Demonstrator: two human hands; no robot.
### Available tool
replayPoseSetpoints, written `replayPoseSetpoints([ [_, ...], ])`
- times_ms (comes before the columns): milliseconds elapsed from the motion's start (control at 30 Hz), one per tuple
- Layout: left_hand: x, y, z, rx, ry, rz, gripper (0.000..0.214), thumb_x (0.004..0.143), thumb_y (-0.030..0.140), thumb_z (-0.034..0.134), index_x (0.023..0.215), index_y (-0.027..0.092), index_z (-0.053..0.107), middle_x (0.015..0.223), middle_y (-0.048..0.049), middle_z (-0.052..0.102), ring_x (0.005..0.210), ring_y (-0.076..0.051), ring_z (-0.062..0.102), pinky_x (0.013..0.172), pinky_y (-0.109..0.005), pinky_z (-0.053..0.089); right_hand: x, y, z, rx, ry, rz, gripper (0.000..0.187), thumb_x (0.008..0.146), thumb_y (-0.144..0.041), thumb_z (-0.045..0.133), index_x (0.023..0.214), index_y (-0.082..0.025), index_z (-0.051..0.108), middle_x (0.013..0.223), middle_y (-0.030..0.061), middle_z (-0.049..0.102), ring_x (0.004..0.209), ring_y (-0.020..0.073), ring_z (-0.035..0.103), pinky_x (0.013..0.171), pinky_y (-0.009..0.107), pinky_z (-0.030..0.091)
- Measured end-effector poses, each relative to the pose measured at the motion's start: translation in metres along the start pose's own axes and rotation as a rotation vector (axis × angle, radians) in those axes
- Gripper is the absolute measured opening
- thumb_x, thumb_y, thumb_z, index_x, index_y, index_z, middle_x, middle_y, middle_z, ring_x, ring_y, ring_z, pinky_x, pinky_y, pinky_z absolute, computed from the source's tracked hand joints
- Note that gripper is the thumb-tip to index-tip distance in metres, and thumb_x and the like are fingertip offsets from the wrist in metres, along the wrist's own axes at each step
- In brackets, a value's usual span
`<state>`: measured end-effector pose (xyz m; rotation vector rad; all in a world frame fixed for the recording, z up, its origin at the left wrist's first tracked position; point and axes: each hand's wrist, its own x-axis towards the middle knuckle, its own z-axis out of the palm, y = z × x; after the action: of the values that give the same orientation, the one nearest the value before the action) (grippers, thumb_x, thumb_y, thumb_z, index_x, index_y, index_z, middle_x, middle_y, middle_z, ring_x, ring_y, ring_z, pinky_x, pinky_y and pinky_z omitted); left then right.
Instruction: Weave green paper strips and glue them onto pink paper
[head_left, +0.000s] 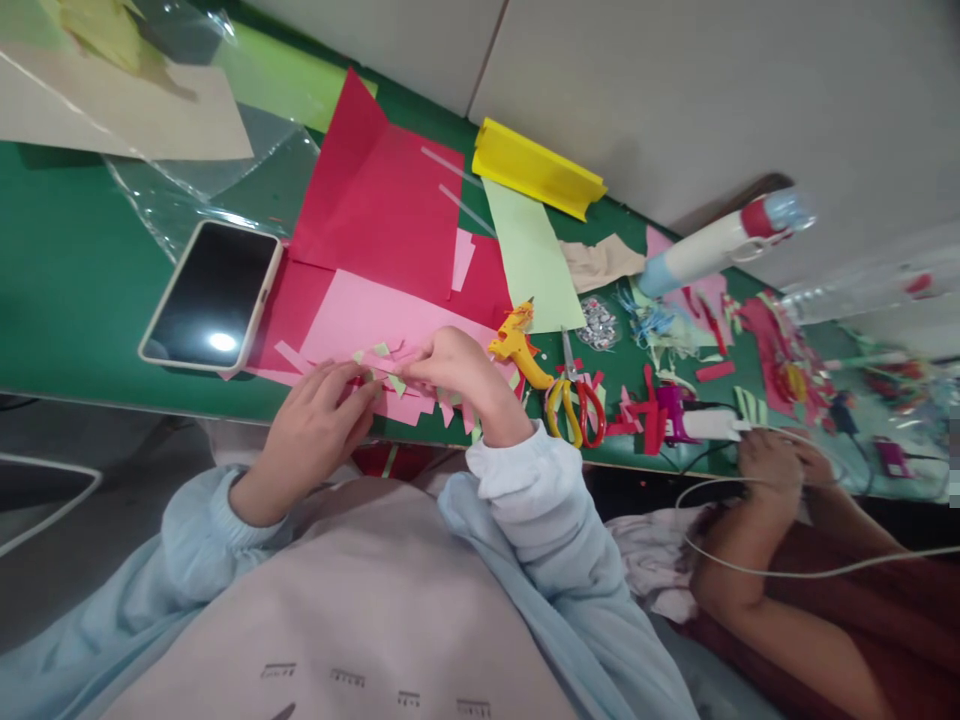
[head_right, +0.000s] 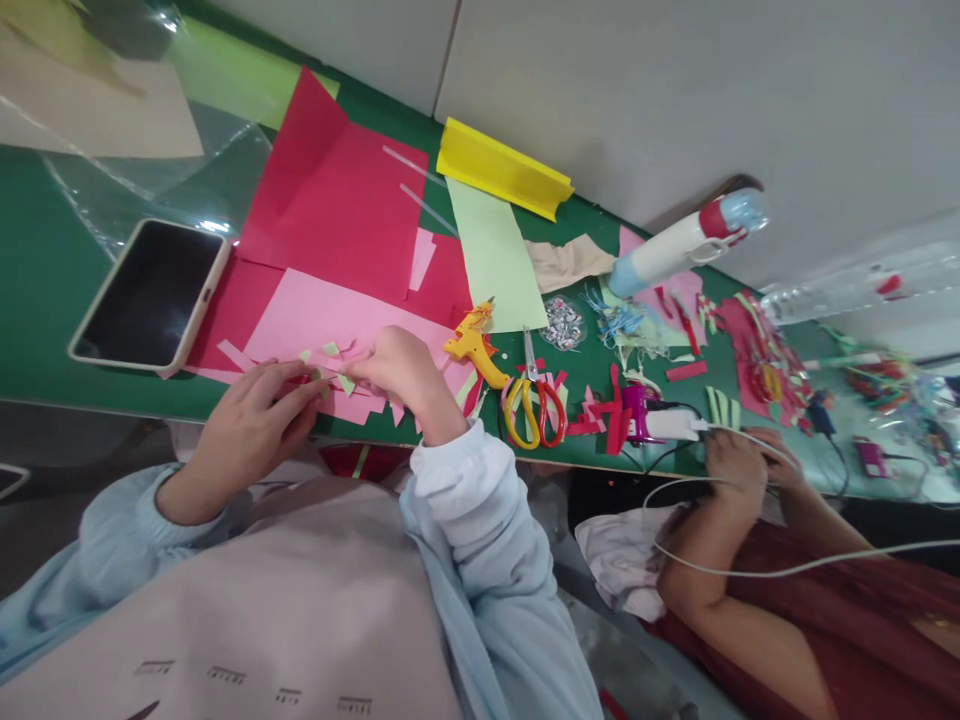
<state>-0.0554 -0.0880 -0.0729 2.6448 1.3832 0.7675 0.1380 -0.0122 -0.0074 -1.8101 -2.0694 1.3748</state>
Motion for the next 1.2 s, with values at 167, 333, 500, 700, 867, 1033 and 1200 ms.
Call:
replayPoseSetpoints([
  [167, -0.001, 0.002, 0.001, 0.011, -0.006, -0.009, 0.033, 0.089, 0.018, 0.049, 0.120, 0.016, 0.059, 0.116, -0.0164, 0.062, 0.108, -0.029, 0.059, 0.094, -0.048, 0.051, -0.002, -0.004, 0.007, 0.099, -0.033, 0.042, 0.032, 0.080, -0.034, 0.061, 0.054, -0.015, 0.058, 0.043, -0.0022, 0.053, 0.039, 0.0072, 0.049, 0.045, 0.020, 0.036],
  [333, 0.003, 0.001, 0.002, -0.001, -0.010, -0.018, 0.037, 0.091, 0.019, 0.049, 0.127, 0.015, 0.056, 0.124, -0.0161, 0.063, 0.116, -0.030, 0.057, 0.098, -0.049, 0.049, 0.000, -0.002, 0.012, 0.147, -0.015, 0.077, 0.036, 0.080, -0.037, 0.064, 0.052, -0.016, 0.054, 0.043, -0.0016, 0.054, 0.036, 0.0072, 0.049, 0.040, 0.019, 0.037],
  [500, 0.004, -0.001, 0.002, -0.021, -0.029, -0.021, 0.036, 0.091, 0.021, 0.050, 0.125, 0.012, 0.059, 0.123, -0.0171, 0.064, 0.116, -0.030, 0.057, 0.100, -0.048, 0.047, -0.001, 0.006, 0.009, 0.157, -0.031, 0.089, 0.035, 0.078, -0.045, 0.064, 0.058, -0.016, 0.060, 0.043, -0.0015, 0.054, 0.034, 0.0093, 0.050, 0.035, 0.020, 0.034],
  [700, 0.005, 0.000, 0.001, 0.009, 0.002, -0.007, 0.031, 0.091, 0.022, 0.051, 0.117, 0.011, 0.063, 0.116, -0.0171, 0.066, 0.109, -0.030, 0.060, 0.095, -0.047, 0.049, -0.006, 0.015, 0.004, 0.169, -0.012, 0.027, 0.033, 0.078, -0.039, 0.062, 0.055, -0.016, 0.057, 0.046, -0.0021, 0.054, 0.037, 0.0081, 0.051, 0.040, 0.019, 0.035],
  [867, 0.006, -0.002, 0.002, -0.019, 0.003, -0.011, 0.032, 0.091, 0.023, 0.050, 0.119, 0.014, 0.063, 0.116, -0.0168, 0.066, 0.111, -0.031, 0.059, 0.094, -0.050, 0.049, -0.002, 0.017, 0.005, 0.176, -0.022, 0.018, 0.035, 0.077, -0.040, 0.061, 0.052, -0.016, 0.054, 0.044, -0.0026, 0.052, 0.037, 0.0086, 0.051, 0.040, 0.020, 0.035],
  [1033, 0.009, -0.002, 0.001, -0.015, -0.006, 0.036, 0.033, 0.091, 0.021, 0.050, 0.122, 0.015, 0.061, 0.121, -0.0139, 0.066, 0.114, -0.030, 0.058, 0.097, -0.049, 0.047, 0.003, 0.019, 0.009, 0.135, -0.013, 0.014, 0.038, 0.076, -0.046, 0.060, 0.053, -0.016, 0.055, 0.043, -0.0021, 0.052, 0.038, 0.0094, 0.052, 0.040, 0.020, 0.034],
  [1200, 0.012, -0.002, 0.001, 0.015, -0.028, 0.050, 0.032, 0.091, 0.021, 0.050, 0.121, 0.013, 0.062, 0.119, -0.0132, 0.068, 0.112, -0.030, 0.058, 0.098, -0.048, 0.046, 0.002, 0.021, 0.008, 0.150, 0.008, 0.016, 0.035, 0.076, -0.044, 0.062, 0.057, -0.015, 0.060, 0.044, -0.0026, 0.054, 0.038, 0.0075, 0.051, 0.041, 0.019, 0.035],
])
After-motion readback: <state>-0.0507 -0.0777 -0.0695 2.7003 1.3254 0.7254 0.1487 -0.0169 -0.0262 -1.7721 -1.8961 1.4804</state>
